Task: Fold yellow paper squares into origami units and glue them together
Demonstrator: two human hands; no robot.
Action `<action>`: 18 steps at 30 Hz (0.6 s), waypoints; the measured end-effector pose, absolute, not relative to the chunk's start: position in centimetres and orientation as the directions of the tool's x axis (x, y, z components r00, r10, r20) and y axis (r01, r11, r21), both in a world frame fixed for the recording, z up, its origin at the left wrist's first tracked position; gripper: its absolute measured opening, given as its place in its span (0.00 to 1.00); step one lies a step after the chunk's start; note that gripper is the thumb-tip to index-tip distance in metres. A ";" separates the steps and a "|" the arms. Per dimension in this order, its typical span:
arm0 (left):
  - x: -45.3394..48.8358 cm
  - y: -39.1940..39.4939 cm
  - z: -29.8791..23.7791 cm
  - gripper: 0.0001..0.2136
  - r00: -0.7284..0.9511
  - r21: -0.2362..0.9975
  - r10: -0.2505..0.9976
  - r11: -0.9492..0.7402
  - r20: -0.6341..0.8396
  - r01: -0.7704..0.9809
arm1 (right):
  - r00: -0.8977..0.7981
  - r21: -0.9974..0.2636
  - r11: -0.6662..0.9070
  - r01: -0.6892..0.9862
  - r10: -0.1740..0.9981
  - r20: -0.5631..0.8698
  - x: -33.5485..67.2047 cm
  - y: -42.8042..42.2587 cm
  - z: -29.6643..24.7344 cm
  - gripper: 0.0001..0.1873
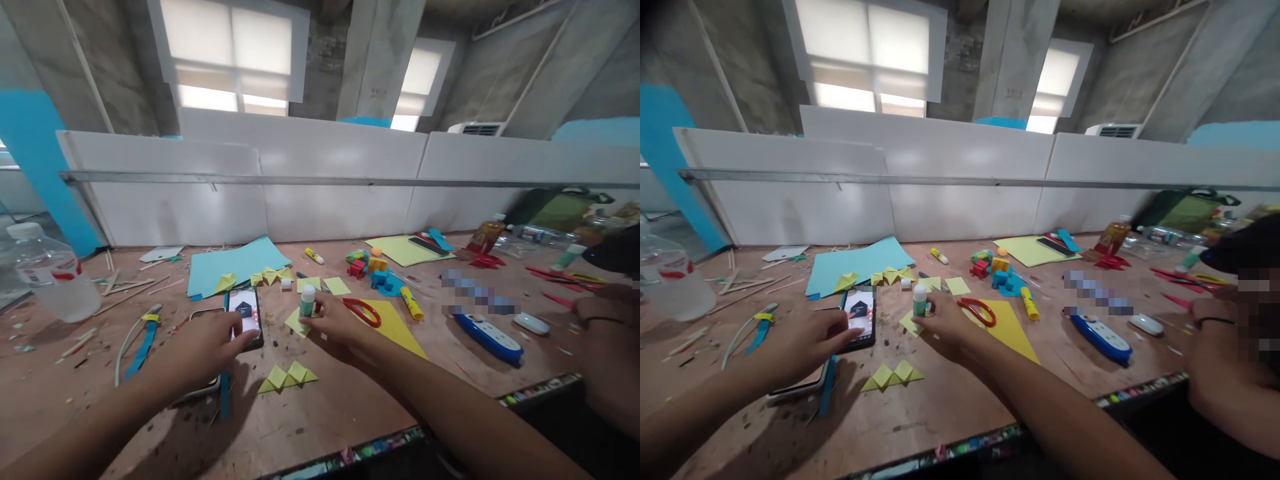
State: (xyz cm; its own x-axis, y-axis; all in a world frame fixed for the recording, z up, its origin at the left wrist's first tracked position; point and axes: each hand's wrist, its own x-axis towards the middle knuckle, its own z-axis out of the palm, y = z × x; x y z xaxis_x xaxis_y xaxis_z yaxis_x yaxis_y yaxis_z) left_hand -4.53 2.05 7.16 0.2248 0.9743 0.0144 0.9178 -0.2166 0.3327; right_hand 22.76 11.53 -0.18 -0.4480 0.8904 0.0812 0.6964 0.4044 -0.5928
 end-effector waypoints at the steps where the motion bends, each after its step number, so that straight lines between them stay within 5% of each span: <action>1: -5.0 2.0 7.3 0.21 0.222 0.337 0.975 -0.217 0.026 0.916 | -0.429 -0.580 0.392 0.714 0.900 0.079 22.7 11.7 0.1 0.18; 9: -6.5 2.3 6.0 0.19 0.245 0.376 0.969 -0.237 0.026 0.896 | -0.196 -0.521 0.239 0.820 0.971 0.137 24.7 20.6 5.6 0.19; 18: -6.7 1.7 4.8 0.17 0.280 0.320 0.960 -0.263 -0.006 0.910 | -0.029 -0.551 0.052 0.833 0.998 0.051 24.5 26.3 2.7 0.19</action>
State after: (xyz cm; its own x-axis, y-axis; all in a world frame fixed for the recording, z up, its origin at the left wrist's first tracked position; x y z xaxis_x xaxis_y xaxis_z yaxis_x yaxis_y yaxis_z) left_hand -6.68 1.67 4.77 0.2799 0.9600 -0.0057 0.9101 -0.2634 0.3199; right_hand 24.51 26.33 2.73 -0.0289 0.9983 0.0511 0.8326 0.0524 -0.5515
